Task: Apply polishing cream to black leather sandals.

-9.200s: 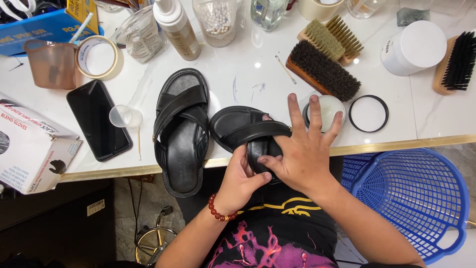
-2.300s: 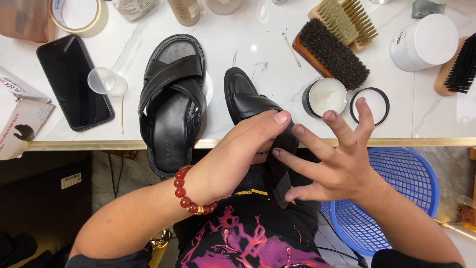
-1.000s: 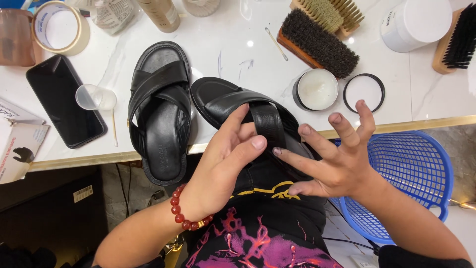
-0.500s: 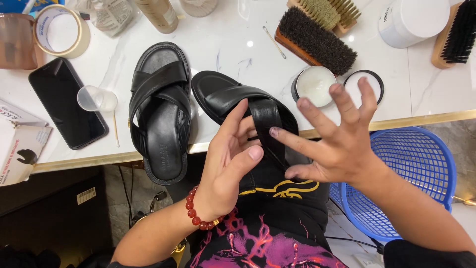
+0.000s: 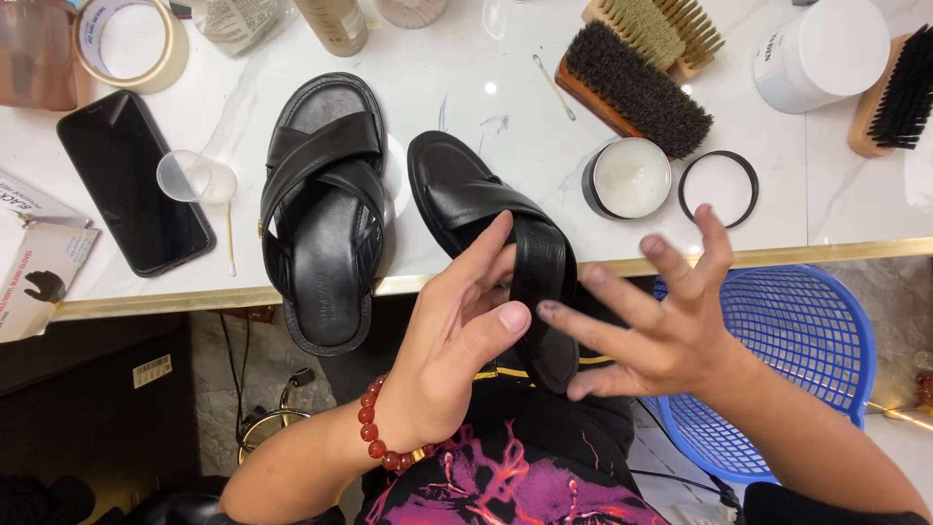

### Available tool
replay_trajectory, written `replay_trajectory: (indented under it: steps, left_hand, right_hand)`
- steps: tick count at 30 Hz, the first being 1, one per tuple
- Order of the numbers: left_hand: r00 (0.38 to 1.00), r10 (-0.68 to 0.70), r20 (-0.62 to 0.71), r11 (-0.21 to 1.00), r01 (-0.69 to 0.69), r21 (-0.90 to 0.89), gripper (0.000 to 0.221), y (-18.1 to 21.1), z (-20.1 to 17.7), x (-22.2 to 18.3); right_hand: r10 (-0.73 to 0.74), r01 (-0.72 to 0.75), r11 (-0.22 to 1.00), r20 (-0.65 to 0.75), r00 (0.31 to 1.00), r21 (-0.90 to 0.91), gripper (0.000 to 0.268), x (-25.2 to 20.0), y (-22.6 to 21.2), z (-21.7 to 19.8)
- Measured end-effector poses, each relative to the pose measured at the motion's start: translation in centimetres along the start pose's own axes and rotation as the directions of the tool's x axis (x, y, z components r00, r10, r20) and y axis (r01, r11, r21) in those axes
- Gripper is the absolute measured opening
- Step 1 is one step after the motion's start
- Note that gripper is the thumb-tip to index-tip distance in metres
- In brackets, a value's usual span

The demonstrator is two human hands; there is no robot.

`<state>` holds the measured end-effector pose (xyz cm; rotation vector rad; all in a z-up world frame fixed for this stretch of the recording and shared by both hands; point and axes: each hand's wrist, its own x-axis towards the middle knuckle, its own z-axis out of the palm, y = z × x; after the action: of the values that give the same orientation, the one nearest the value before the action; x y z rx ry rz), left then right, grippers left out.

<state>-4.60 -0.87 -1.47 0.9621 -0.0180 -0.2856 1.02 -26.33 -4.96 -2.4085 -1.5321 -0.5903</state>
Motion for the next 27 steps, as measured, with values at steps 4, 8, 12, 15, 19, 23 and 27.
replay_trajectory:
  steps: [4,8,12,15,19,23,27]
  left_hand:
    - [1.000,0.026,0.018,0.998,-0.027,0.065,0.083,0.1,0.3,-0.2]
    - [1.000,0.006,0.012,0.999,-0.007,0.035,0.085,0.4,0.4,0.1]
    - [1.000,-0.014,0.007,1.000,0.014,-0.013,0.084,0.3,0.2,-0.1]
    - [1.000,-0.028,0.010,0.999,0.028,-0.022,0.084,0.5,0.7,-0.1]
    - [0.999,0.031,0.030,0.998,-0.029,-0.051,0.085,0.9,0.5,0.1]
    - [1.000,0.023,0.008,0.993,-0.022,-0.119,0.085,1.2,0.6,0.0]
    - [0.999,0.040,0.008,0.994,-0.039,-0.100,0.083,1.6,1.1,0.1]
  right_hand:
    - [-0.033,0.033,0.999,-0.006,0.999,0.027,0.060,-0.4,0.6,0.0]
    - [0.053,-0.053,0.999,-0.047,0.997,0.004,0.065,0.4,0.2,-0.3]
    - [-0.068,0.068,0.997,0.000,0.998,0.024,0.063,-0.5,-0.5,-0.1]
    - [-0.043,0.043,0.999,-0.001,0.999,0.012,0.064,0.0,-0.3,-0.3]
    - [-0.084,0.082,0.996,0.055,0.995,0.042,0.067,0.6,-0.9,-0.5]
    - [-0.112,0.112,0.994,0.028,0.993,0.001,0.068,-0.2,-0.6,-1.0]
    - [-0.034,0.034,0.999,0.002,0.999,-0.032,0.068,0.4,-0.9,-1.2]
